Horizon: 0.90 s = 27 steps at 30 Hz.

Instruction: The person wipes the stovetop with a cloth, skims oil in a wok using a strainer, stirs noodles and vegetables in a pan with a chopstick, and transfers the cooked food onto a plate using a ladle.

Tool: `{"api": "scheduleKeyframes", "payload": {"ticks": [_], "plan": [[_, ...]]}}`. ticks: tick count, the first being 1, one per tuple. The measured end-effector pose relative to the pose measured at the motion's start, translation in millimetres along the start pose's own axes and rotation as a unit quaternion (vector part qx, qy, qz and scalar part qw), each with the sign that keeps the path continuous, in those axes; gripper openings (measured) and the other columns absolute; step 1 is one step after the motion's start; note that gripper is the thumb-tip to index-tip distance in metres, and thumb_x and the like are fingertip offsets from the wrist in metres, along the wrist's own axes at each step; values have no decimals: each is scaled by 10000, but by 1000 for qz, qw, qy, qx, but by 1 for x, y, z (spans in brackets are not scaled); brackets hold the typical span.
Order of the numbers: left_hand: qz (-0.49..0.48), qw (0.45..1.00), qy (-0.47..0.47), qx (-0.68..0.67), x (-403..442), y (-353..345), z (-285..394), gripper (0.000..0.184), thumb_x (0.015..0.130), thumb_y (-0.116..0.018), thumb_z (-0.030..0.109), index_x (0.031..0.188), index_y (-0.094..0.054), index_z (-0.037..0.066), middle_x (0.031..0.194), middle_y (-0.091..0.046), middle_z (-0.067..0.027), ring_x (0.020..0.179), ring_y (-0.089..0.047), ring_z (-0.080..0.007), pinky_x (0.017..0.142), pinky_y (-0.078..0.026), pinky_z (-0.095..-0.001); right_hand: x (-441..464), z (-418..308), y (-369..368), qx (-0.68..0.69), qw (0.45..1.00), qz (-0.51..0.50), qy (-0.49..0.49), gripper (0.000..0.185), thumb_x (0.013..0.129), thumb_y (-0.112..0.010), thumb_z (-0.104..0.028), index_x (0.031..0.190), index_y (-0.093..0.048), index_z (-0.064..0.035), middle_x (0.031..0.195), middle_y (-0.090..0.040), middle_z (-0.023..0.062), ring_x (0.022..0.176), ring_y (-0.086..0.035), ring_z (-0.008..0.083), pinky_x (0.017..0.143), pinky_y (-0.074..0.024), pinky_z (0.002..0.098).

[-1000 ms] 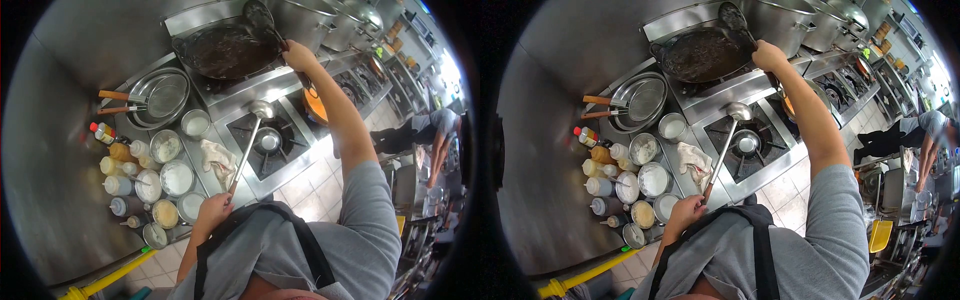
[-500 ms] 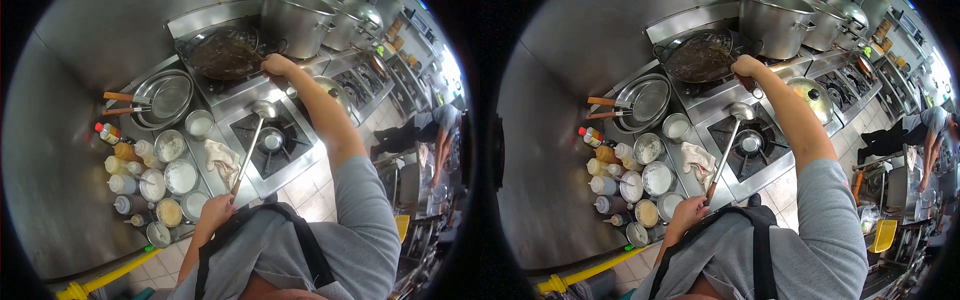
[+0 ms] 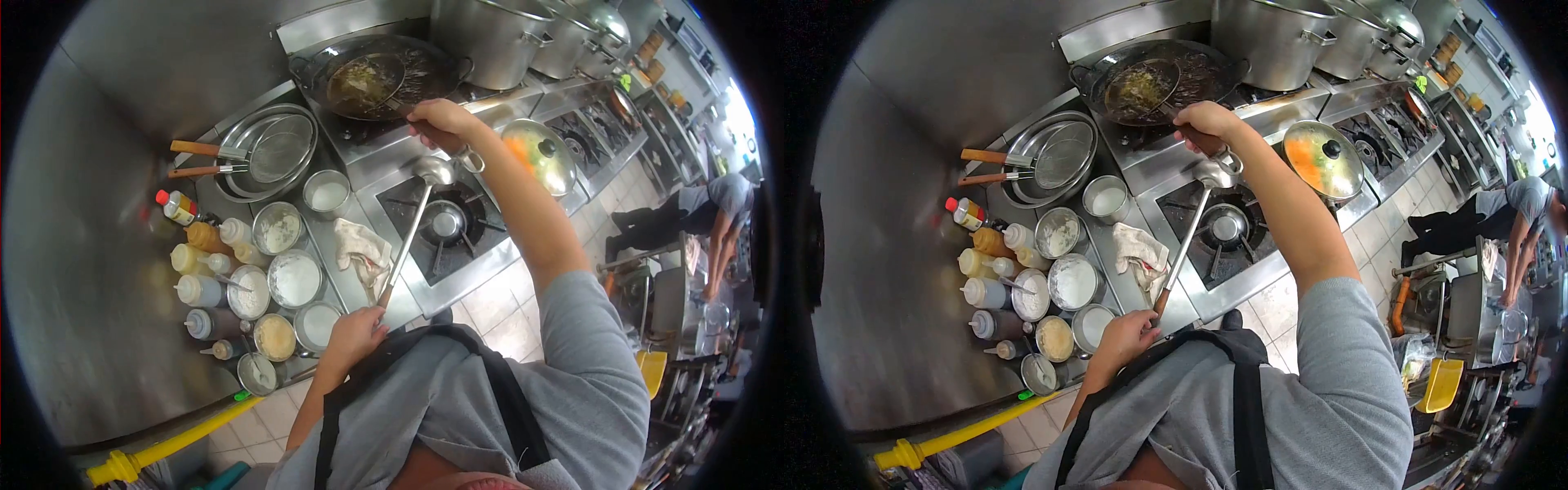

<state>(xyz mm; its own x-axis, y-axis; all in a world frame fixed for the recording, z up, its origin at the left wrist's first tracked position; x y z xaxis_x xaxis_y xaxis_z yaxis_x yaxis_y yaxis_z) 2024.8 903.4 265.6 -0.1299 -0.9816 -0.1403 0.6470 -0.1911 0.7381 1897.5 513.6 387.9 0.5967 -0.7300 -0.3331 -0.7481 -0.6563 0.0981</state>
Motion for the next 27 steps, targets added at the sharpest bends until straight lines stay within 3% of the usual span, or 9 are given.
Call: {"api": "scheduleKeyframes", "payload": {"ticks": [7, 9, 13, 18, 27], "plan": [[-10, 1000, -8, 3, 6, 3, 6, 317, 862, -717, 272, 1106, -670, 74, 976, -711, -128, 878, -697, -302, 751, -544, -401, -30, 11, -11, 114, 993, -3, 8, 142, 966, -552, -142, 982, -557, -1, 779, -648, 105, 518, -590, 177, 440, -491, 346], [-11, 1000, -14, 8, 10, 6, 9, 314, 861, -716, 273, 1101, -671, 75, 976, -711, -125, 880, -697, -301, 751, -544, -401, -37, 10, -10, 123, 992, -2, -6, 196, 973, -545, -165, 1063, -570, 8, 823, -644, 112, 532, -581, 155, 463, -489, 302], [-10, 1000, -23, 12, 10, 6, 11, 314, 857, -717, 275, 1094, -672, 75, 959, -709, -117, 868, -695, -301, 745, -541, -403, -45, -9, -5, 109, 994, 1, 4, 140, 964, -546, -138, 1001, -551, -4, 787, -644, 103, 520, -589, 174, 443, -485, 340], [-15, 999, -37, 19, 12, 0, 6, 317, 854, -722, 281, 1087, -669, 73, 929, -706, -106, 850, -692, -301, 737, -539, -406, -60, -49, -3, 90, 989, 44, 110, 188, 966, -539, -146, 1088, -562, -5, 789, -642, 109, 521, -593, 190, 454, -496, 340], [-15, 998, -53, 3, 14, -16, 2, 346, 869, -721, 323, 1111, -667, 82, 914, -704, -101, 809, -691, -306, 720, -541, -413, -46, -42, 0, 95, 987, 100, 79, 177, 950, -563, -122, 1080, -541, -5, 764, -632, 114, 490, -573, 200, 433, -489, 355]]}}
Point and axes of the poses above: each hand's wrist, its own x-axis towards the middle knuckle, its own y-axis out of the back of the hand, z = x × y, the point moved 5 cm from there along x, towards the middle knuckle
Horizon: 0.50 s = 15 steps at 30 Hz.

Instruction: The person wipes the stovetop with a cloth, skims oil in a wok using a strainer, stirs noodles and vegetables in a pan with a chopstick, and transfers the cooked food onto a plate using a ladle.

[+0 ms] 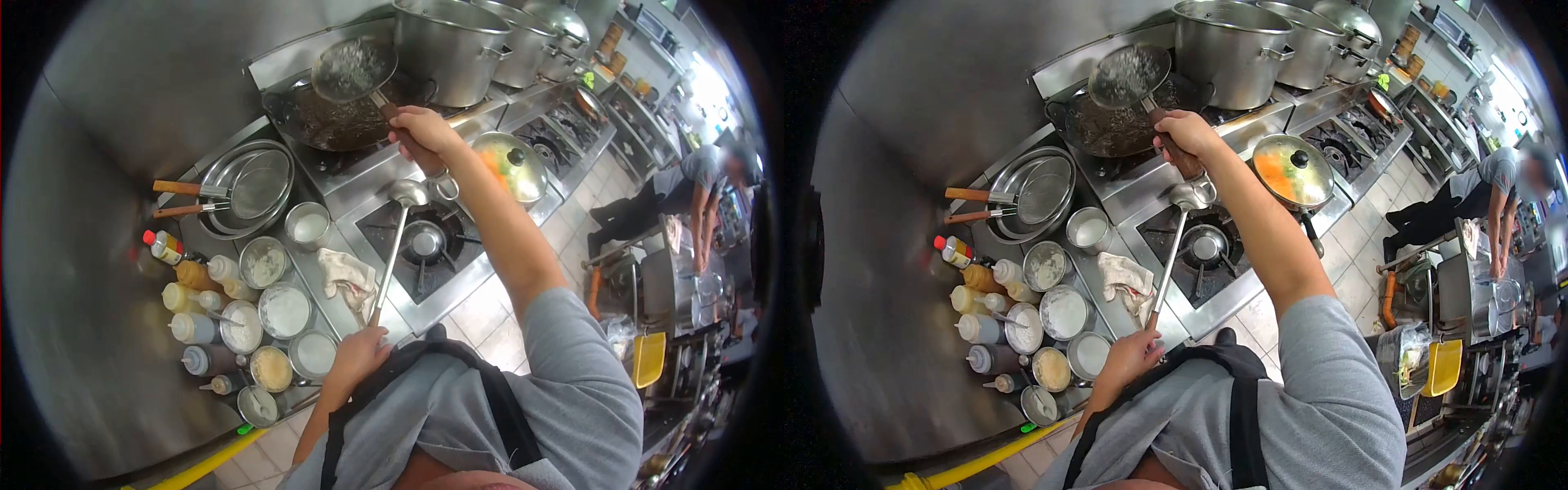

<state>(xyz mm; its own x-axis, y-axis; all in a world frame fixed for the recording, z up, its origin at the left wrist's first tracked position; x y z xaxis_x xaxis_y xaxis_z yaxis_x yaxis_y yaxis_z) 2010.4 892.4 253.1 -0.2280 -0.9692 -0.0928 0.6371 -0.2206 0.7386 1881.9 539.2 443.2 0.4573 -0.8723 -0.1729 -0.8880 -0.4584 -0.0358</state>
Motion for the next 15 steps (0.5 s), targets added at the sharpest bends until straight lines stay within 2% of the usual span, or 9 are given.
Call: {"api": "scheduleKeyframes", "payload": {"ticks": [3, 5, 6, 7, 9, 12, 14, 15], "plan": [[-17, 1000, -1, 1, -1, -6, 6, 353, 875, -714, 335, 1119, -661, 86, 915, -704, -107, 812, -691, -309, 719, -539, -422, 0, 1, 1, 32, 999, 19, 39, 150, 952, -557, -121, 1048, -545, -7, 758, -631, 108, 492, -572, 200, 442, -490, 369], [-46, 999, -8, 22, -3, -7, 12, 361, 875, -713, 339, 1131, -663, 89, 916, -706, -109, 819, -692, -312, 726, -540, -428, 8, 13, 7, 78, 995, -10, -64, 147, 954, -551, -123, 1048, -545, -11, 765, -638, 101, 491, -570, 191, 453, -493, 360], [-46, 999, -8, 25, -3, -7, 14, 361, 875, -713, 339, 1131, -663, 89, 916, -706, -109, 819, -692, -312, 726, -540, -428, 5, 9, 10, 19, 996, -23, -82, 143, 956, -550, -132, 1043, -555, -18, 777, -648, 95, 498, -579, 182, 461, -498, 336], [-42, 999, -4, 23, -4, -7, 16, 362, 873, -715, 333, 1135, -668, 87, 920, -709, -110, 819, -693, -313, 731, -541, -427, -1, 10, 11, 22, 996, -23, -79, 143, 956, -550, -132, 1043, -555, -18, 777, -648, 95, 498, -579, 182, 461, -498, 336], [-38, 999, -1, 22, -5, -11, 22, 364, 872, -716, 328, 1139, -673, 85, 923, -712, -111, 820, -694, -315, 736, -543, -426, -21, 12, 15, 26, 999, -23, 8, 146, 961, -554, -144, 1040, -571, -22, 787, -656, 92, 511, -591, 174, 469, -505, 322], [-37, 999, 23, 17, -5, -18, 37, 367, 865, -722, 312, 1145, -682, 79, 930, -719, -111, 814, -698, -306, 740, -546, -419, -53, 9, 38, 61, 998, -23, 25, 237, 962, -577, -164, 1146, -576, -15, 816, -669, 100, 521, -601, 171, 466, -510, 322], [-59, 998, 35, -16, 0, -24, 54, 352, 858, -714, 257, 1141, -674, 52, 921, -702, -147, 863, -679, -363, 748, -528, -459, -98, 2, 61, 79, 996, -6, 44, 352, 964, -595, -169, 1271, -537, -7, 848, -678, 108, 523, -604, 167, 458, -504, 316], [-76, 997, 19, -8, 2, -31, 66, 352, 858, -714, 257, 1141, -674, 52, 921, -702, -147, 863, -679, -363, 748, -528, -459, -126, 1, 73, 105, 992, -17, 61, 362, 966, -597, -162, 1279, -526, 5, 843, -678, 105, 511, -600, 161, 450, -497, 307]]}}
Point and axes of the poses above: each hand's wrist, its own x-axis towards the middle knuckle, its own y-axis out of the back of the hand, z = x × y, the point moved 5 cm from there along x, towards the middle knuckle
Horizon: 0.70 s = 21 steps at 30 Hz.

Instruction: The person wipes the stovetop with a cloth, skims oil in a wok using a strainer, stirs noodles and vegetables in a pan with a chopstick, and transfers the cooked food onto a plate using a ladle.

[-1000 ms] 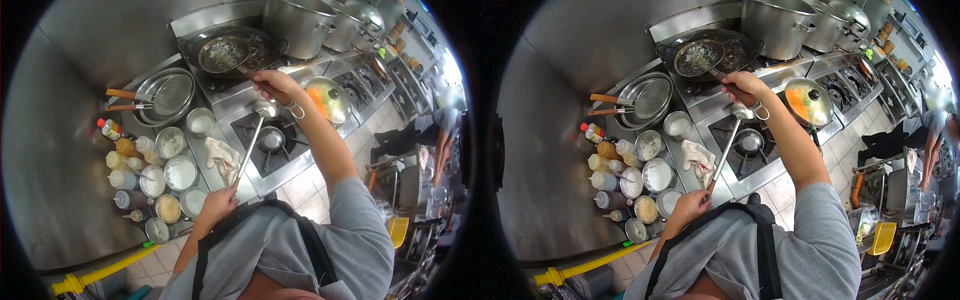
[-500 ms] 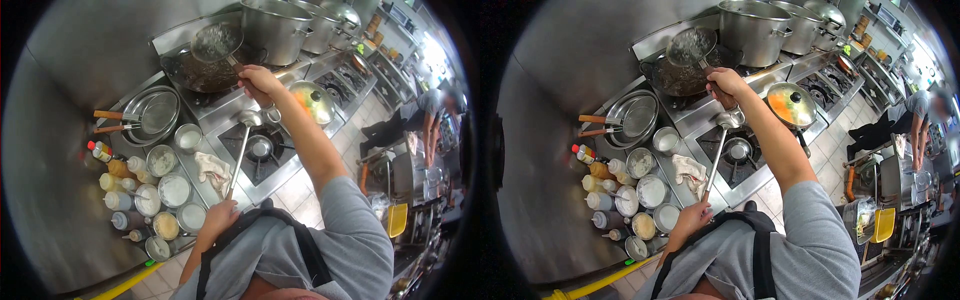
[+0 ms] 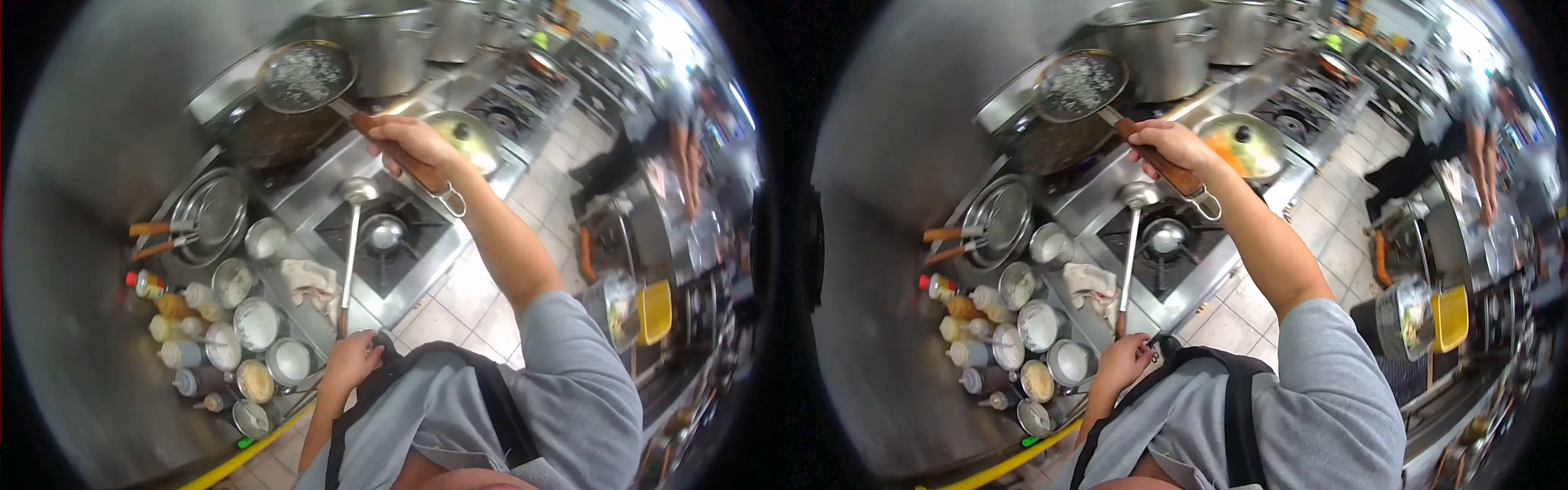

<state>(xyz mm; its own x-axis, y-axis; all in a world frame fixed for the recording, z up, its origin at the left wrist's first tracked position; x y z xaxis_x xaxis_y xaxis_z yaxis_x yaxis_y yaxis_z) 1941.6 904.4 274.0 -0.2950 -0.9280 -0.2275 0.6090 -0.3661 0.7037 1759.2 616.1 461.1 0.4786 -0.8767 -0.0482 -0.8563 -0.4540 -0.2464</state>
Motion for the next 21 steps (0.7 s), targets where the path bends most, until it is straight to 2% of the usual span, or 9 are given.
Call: {"api": "scheduleKeyframes", "payload": {"ticks": [4, 8, 10, 13, 15, 19, 20, 21], "plan": [[-18, 999, -41, 24, 18, -36, 44, 334, 837, -728, 228, 1119, -686, 54, 903, -700, -137, 832, -676, -345, 725, -526, -447, -126, -2, 76, 20, 998, 55, 5, 402, 971, -591, -170, 1319, -490, 3, 815, -671, 83, 467, -576, 150, 426, -449, 278], [-75, 990, -112, 41, 40, -93, 100, 333, 820, -749, 218, 1110, -685, 68, 890, -702, -127, 799, -686, -320, 710, -533, -429, -290, 44, 172, 65, 983, 172, -24, 342, 967, -610, -235, 1224, -564, -14, 814, -670, 78, 451, -576, 148, 416, -455, 278], [-112, 974, -186, 62, 48, -124, 141, 348, 810, -770, 249, 1098, -683, 73, 884, -705, -116, 778, -693, -304, 691, -540, -409, -388, 70, 210, 87, 955, 280, -37, 307, 955, -629, -250, 1147, -591, -14, 806, -666, 73, 452, -584, 146, 402, -468, 283], [-182, 942, -265, 96, 77, -186, 176, 357, 817, -773, 303, 1095, -685, 95, 904, -713, -105, 781, -703, -286, 679, -553, -404, -536, 123, 247, 138, 882, 448, -51, 214, 928, -646, -186, 1061, -605, -23, 774, -643, 65, 468, -585, 146, 409, -476, 285], [-216, 910, -332, 126, 85, -217, 222, 364, 828, -763, 333, 1107, -685, 112, 922, -719, -101, 790, -706, -288, 687, -560, -407, -632, 157, 255, 149, 795, 586, -52, 141, 914, -630, -146, 990, -606, -30, 755, -634, 66, 467, -574, 172, 436, -483, 315], [-266, 862, -405, 148, 90, -278, 316, 355, 838, -750, 319, 1115, -681, 109, 939, -715, -115, 828, -694, -308, 724, -555, -429, -803, 196, 255, 119, 672, 731, -9, 113, 887, -636, -132, 917, -608, -27, 726, -632, 64, 507, -590, 171, 442, -519, 332], [-289, 844, -422, 160, 87, -291, 341, 345, 844, -742, 311, 1114, -680, 105, 945, -713, -121, 853, -691, -312, 742, -552, -434, -832, 182, 245, 99, 629, 771, -15, 106, 882, -634, -129, 914, -603, -34, 720, -631, 62, 505, -587, 168, 435, -525, 341], [-311, 825, -439, 173, 84, -303, 358, 335, 851, -735, 302, 1113, -679, 102, 952, -712, -127, 878, -687, -316, 761, -549, -439, -863, 180, 246, 81, 610, 788, 3, 107, 888, -626, -139, 907, -591, -40, 714, -627, 59, 493, -585, 169, 420, -510, 333]]}}
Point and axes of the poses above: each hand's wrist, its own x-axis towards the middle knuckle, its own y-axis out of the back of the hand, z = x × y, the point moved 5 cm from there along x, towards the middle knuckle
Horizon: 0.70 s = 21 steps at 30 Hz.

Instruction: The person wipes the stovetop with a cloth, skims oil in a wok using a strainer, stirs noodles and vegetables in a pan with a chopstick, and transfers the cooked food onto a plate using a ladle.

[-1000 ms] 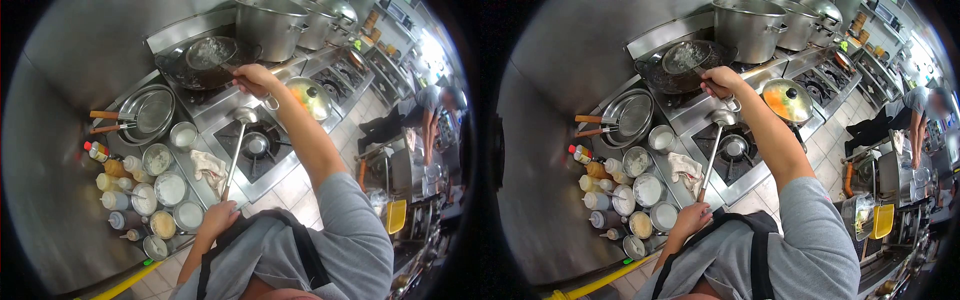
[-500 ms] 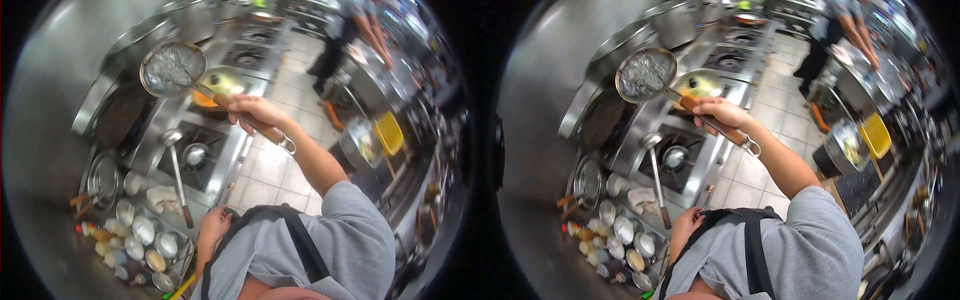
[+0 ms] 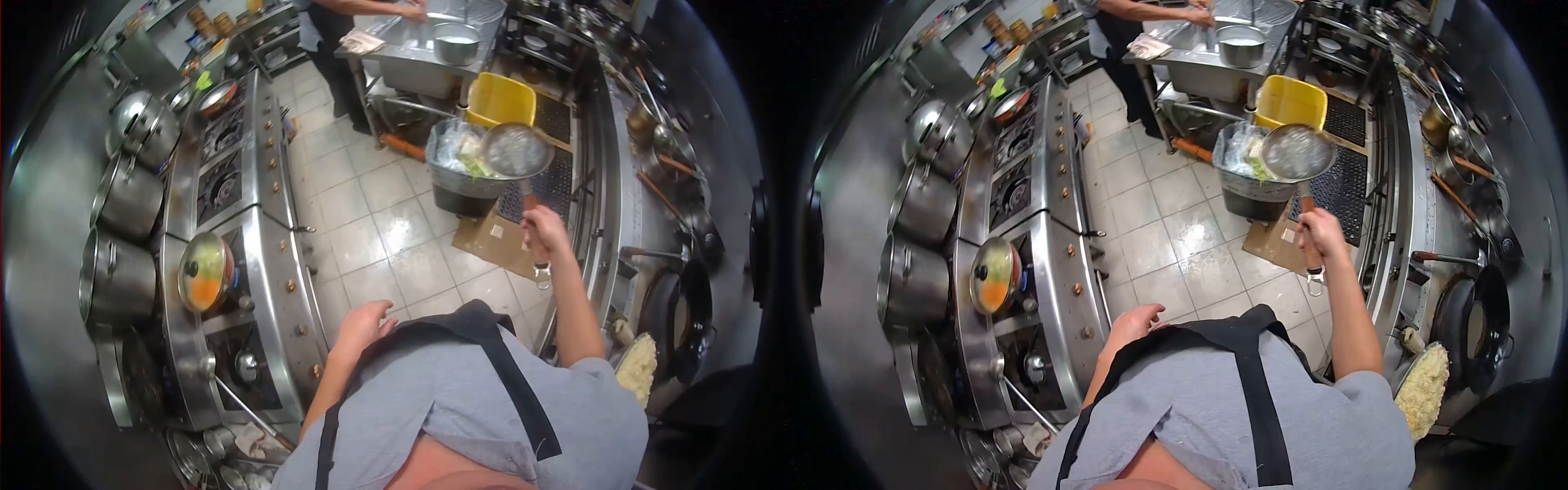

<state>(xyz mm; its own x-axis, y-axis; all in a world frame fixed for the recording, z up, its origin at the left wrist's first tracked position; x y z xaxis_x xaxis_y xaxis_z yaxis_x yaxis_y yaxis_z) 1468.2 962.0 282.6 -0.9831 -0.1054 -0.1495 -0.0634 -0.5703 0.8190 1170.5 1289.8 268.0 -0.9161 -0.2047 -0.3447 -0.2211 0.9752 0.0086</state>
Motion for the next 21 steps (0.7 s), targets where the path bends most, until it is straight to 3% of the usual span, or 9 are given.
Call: {"api": "scheduleKeyframes", "payload": {"ticks": [3, 6, 7, 9, 11, 13, 15, 17, 21], "plan": [[-10, 997, -71, 13, 38, 2, 19, 315, 863, -718, 284, 1111, -678, 95, 957, -711, -133, 903, -680, -330, 783, -546, -443, 16, -55, 43, 15, 995, 45, 87, 117, 927, -579, -171, 907, -560, -57, 712, -615, 54, 457, -573, 163, 399, -480, 310], [-56, 996, -61, 31, 63, 4, 22, 303, 868, -707, 273, 1109, -679, 91, 974, -714, -136, 910, -679, -339, 787, -546, -445, 35, -123, 48, 32, 985, 58, 158, 134, 951, -569, -197, 941, -546, -65, 730, -611, 44, 461, -576, 149, 408, -468, 294], [-58, 995, -69, 33, 73, 4, 20, 303, 868, -707, 273, 1109, -679, 91, 974, -714, -136, 910, -679, -339, 787, -546, -445, 37, -145, 44, 20, 983, 40, 177, 152, 970, -558, -212, 998, -530, -65, 801, -628, 52, 521, -605, 145, 434, -481, 284], [-68, 996, -61, 11, 91, 3, 9, 299, 868, -703, 260, 1110, -678, 86, 986, -717, -136, 910, -681, -344, 791, -546, -447, 50, -170, 25, 144, 965, -6, 218, 203, 987, -553, -227, 1091, -510, -59, 884, -638, 64, 593, -621, 127, 460, -498, 278], [-67, 997, -49, -7, 106, 14, 7, 303, 867, -705, 261, 1111, -678, 85, 989, -719, -135, 906, -684, -342, 791, -547, -444, 65, -168, 8, 237, 958, 3, 163, 266, 996, -551, -240, 1172, -489, -50, 917, -628, 67, 629, -615, 112, 472, -508, 275], [-61, 997, -46, -25, 125, 25, 3, 306, 865, -706, 262, 1112, -678, 84, 991, -721, -134, 902, -688, -341, 791, -548, -442, 87, -135, -8, 294, 941, -106, 126, 257, 1002, -552, -237, 1207, -502, -89, 854, -589, 33, 563, -539, 87, 477, -497, 269], [-40, 997, -61, -9, 141, 31, -5, 315, 858, -713, 271, 1108, -679, 83, 976, -722, -130, 888, -691, -336, 789, -549, -439, 102, -95, -22, 346, 928, -127, 51, 205, 1008, -551, -219, 1187, -521, -124, 792, -537, -5, 529, -481, 83, 476, -453, 285], [-41, 997, -60, -7, 147, 43, -9, 316, 857, -715, 277, 1105, -679, 85, 975, -721, -128, 894, -692, -332, 788, -549, -438, 117, -58, -19, 323, 939, -120, -6, 120, 1010, -556, -223, 1069, -529, -122, 774, -535, -9, 517, -482, 94, 477, -461, 301], [-32, 997, -62, 40, 153, 38, -39, 316, 857, -714, 294, 1101, -677, 96, 980, -719, -124, 914, -691, -326, 788, -549, -435, 135, -42, -14, 215, 974, -48, -55, 139, 994, -563, -222, 950, -517, -99, 749, -549, 13, 517, -500, 110, 452, -461, 324]]}}
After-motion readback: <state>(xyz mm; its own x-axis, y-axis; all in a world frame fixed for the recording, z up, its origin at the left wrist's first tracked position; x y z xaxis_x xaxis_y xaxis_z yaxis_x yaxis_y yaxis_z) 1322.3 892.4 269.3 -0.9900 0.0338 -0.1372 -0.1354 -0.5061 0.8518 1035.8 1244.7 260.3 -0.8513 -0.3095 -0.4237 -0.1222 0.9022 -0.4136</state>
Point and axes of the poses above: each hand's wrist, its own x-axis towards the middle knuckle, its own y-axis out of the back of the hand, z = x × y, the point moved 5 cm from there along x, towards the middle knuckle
